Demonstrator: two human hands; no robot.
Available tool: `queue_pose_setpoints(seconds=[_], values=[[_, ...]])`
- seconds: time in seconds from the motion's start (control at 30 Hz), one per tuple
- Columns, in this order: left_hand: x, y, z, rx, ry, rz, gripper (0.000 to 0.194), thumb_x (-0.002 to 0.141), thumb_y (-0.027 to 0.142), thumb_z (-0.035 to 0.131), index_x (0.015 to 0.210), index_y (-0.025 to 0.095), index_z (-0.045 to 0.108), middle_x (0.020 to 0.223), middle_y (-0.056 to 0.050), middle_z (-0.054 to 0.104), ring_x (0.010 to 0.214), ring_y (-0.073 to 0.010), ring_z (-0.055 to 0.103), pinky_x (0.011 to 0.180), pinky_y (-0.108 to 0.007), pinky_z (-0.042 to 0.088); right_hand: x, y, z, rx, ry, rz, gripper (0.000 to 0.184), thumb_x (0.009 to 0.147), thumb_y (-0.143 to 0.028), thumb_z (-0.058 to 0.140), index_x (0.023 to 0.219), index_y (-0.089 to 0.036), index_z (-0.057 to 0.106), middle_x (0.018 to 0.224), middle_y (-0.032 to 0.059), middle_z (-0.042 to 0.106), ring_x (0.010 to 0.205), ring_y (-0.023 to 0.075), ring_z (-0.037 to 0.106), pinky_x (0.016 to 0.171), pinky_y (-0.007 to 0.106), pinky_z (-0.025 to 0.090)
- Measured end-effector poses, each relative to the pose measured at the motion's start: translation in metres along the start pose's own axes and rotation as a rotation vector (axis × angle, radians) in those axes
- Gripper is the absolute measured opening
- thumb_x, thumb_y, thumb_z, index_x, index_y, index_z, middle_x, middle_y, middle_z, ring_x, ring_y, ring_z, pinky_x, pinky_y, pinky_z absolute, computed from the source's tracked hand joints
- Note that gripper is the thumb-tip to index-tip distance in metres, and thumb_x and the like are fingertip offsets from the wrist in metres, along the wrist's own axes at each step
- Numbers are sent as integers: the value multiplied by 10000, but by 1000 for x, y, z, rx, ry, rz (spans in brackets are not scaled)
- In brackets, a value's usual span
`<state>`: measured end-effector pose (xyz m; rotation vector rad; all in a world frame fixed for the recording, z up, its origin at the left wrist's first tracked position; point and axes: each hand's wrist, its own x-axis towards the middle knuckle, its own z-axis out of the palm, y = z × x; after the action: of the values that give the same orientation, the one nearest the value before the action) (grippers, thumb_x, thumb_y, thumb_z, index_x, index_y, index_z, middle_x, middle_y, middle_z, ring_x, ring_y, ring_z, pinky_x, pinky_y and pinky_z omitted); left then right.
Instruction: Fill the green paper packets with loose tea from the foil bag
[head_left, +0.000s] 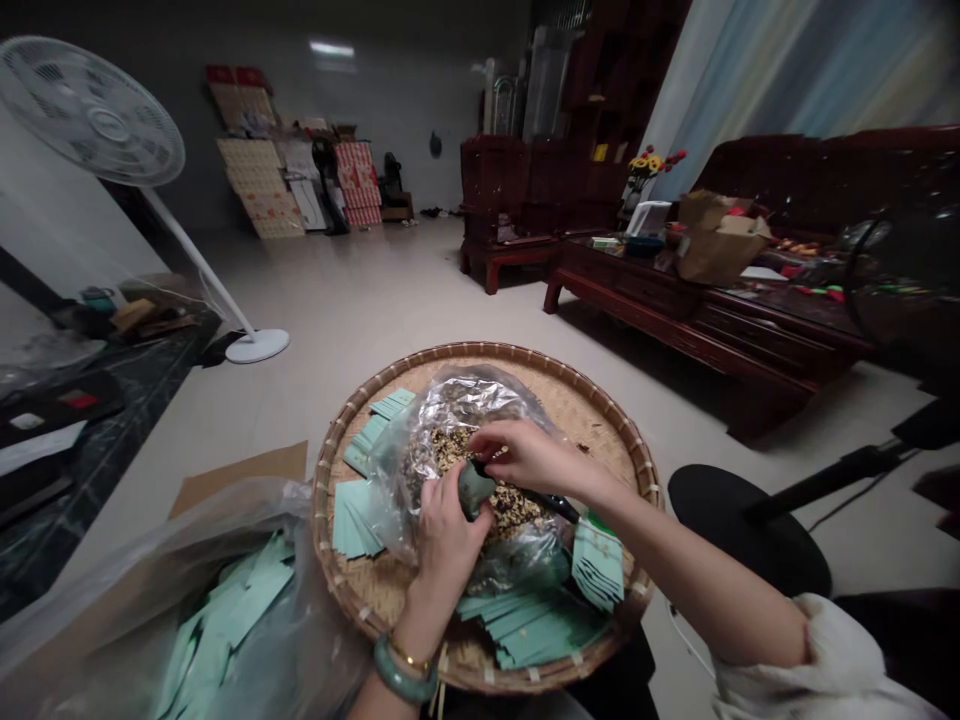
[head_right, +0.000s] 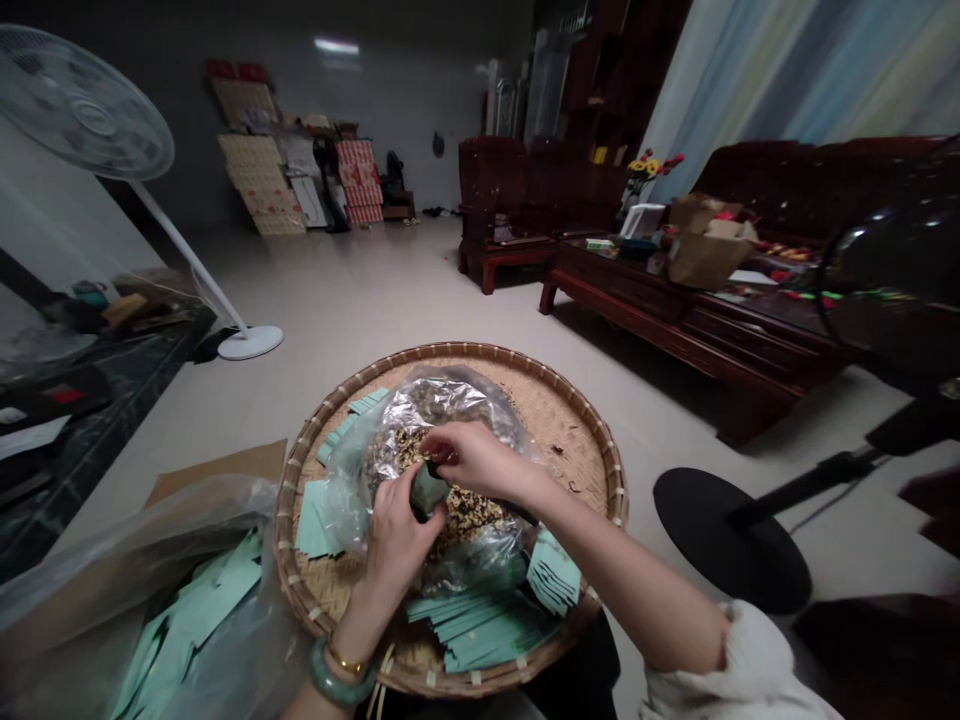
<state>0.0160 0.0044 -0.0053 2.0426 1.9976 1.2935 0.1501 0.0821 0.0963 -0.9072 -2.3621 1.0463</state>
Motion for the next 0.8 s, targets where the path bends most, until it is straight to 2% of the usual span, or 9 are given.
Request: queue_pose_setpoints(seconds=[0.17,0.27,0.33,0.4,0.5,0.6,0.7,0.8], values=[[0,-5,-2,-18,21,-76,489,681,165,639,1156,139,523,968,-111,619,924,-262,561,787,-411,503,3,13,3,457,25,101,173,778,-105,545,912,-180,625,863,31,661,801,127,628,751,286,531],[-1,-9,-5,-52,32,-107,479,684,178,631,1151,143,532,962,-108,626,919,-259,580,768,-400,513,8,27,3,542,90,146,137,789,-151,550,896,-182,630,817,24,655,754,125,625,695,280,540],[-1,-12,-7,-81,49,-143,469,689,204,628,1145,136,539,961,-112,631,903,-255,594,753,-392,520,11,38,6,489,124,179,158,792,-140,524,900,-172,635,820,32,659,734,128,622,666,281,539],[-1,-17,-9,-110,73,-202,475,695,249,628,1146,127,540,969,-120,631,876,-248,608,736,-383,526,12,48,12,360,98,191,204,777,-111,514,926,-164,642,871,46,672,752,139,627,681,292,535],[-1,-25,-13,-153,85,-278,508,693,295,634,1161,126,535,979,-119,635,860,-237,623,727,-366,533,12,59,28,39,8,130,299,710,-43,544,965,-153,655,954,69,685,821,172,636,759,313,507],[0,-30,-18,-175,61,-286,515,689,304,636,1166,134,541,998,-113,639,870,-232,629,735,-355,536,13,63,47,-247,-10,59,305,702,-16,529,955,-133,656,965,96,684,881,207,627,807,318,466],[1,-31,-21,-183,49,-270,486,697,310,627,1149,145,559,1019,-109,632,872,-227,628,731,-347,541,18,63,62,-363,22,11,308,747,-12,477,990,-134,624,1009,105,659,945,200,601,821,291,436],[1,-30,-23,-200,47,-274,463,708,312,614,1137,145,567,1010,-106,628,872,-223,626,721,-339,547,26,62,71,-409,12,-49,278,747,-56,536,1003,-145,598,1017,102,633,959,201,579,806,279,422]])
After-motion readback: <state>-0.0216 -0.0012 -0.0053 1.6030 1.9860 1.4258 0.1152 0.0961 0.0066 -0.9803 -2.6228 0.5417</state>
